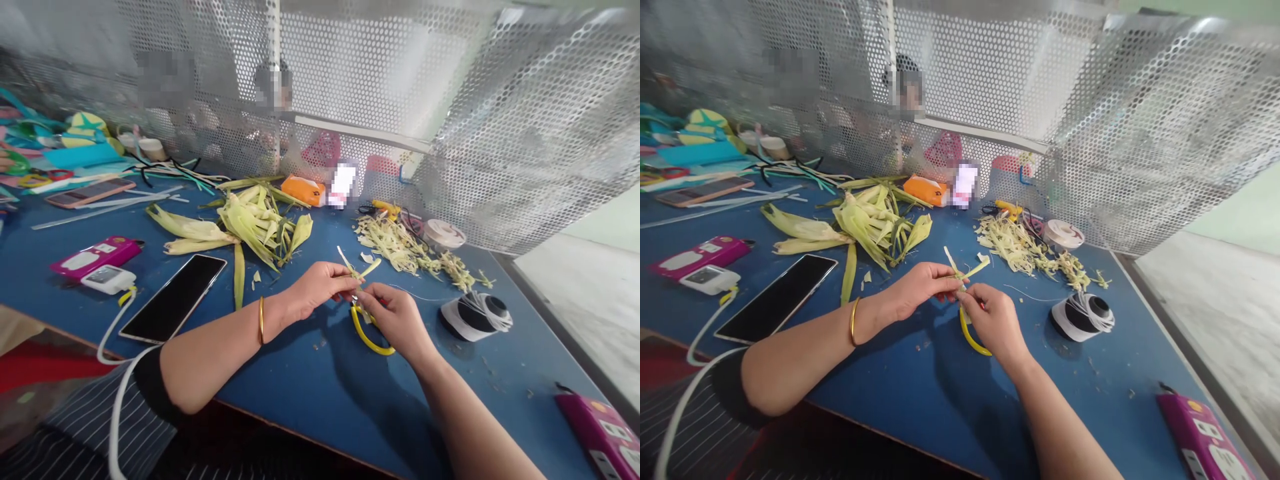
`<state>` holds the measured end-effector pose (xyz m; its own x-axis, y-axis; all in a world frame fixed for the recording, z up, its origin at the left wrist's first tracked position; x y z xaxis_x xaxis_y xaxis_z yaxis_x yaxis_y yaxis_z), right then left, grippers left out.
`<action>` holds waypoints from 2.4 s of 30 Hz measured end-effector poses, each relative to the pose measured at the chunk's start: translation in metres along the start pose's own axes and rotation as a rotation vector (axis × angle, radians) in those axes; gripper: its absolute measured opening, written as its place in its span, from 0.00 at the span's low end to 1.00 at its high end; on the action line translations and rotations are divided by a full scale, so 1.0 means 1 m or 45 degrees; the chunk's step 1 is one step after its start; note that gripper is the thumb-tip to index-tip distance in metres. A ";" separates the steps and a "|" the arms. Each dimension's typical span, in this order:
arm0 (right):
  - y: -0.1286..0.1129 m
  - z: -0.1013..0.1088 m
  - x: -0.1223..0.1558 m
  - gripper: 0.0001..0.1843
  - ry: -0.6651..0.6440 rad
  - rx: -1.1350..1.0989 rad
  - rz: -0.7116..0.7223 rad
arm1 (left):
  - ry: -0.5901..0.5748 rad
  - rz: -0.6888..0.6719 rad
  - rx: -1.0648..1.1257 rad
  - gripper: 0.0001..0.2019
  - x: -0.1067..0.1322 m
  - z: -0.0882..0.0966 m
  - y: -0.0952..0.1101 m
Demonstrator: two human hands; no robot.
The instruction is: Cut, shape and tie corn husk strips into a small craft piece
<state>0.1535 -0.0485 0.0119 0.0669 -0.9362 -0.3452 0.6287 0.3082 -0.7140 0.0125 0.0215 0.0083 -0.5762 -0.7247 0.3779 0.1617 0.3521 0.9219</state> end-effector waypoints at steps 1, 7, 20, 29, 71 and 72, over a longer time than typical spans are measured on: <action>-0.001 -0.001 0.000 0.20 0.014 -0.007 0.023 | 0.023 -0.023 -0.013 0.10 0.000 -0.001 0.000; -0.010 -0.001 -0.001 0.20 -0.018 -0.070 0.142 | 0.052 -0.072 0.038 0.09 -0.002 -0.004 -0.003; 0.019 -0.002 -0.004 0.20 0.387 -0.913 -0.358 | -0.339 0.177 0.008 0.25 0.002 -0.008 -0.008; 0.017 -0.006 -0.001 0.16 0.415 -0.880 -0.316 | -0.325 0.166 0.018 0.16 0.002 -0.013 -0.014; -0.027 -0.021 0.016 0.13 0.071 0.749 1.199 | -0.063 0.180 0.466 0.08 -0.004 -0.004 -0.012; -0.027 -0.022 0.016 0.14 0.069 0.760 1.200 | -0.062 0.179 0.466 0.09 -0.005 -0.004 -0.013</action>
<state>0.1209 -0.0679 0.0122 0.6884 -0.3578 -0.6309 0.6165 0.7469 0.2492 0.0165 0.0179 -0.0053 -0.6077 -0.6282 0.4858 -0.0495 0.6405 0.7663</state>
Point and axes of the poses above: each hand's wrist, its own x-axis away from the middle knuckle, its own z-axis out of the back of the hand, y = z × x, the point moved 3 cm from there along -x, towards the middle knuckle, and after that the axes turned 13 degrees about z, right-handed, at the moved point
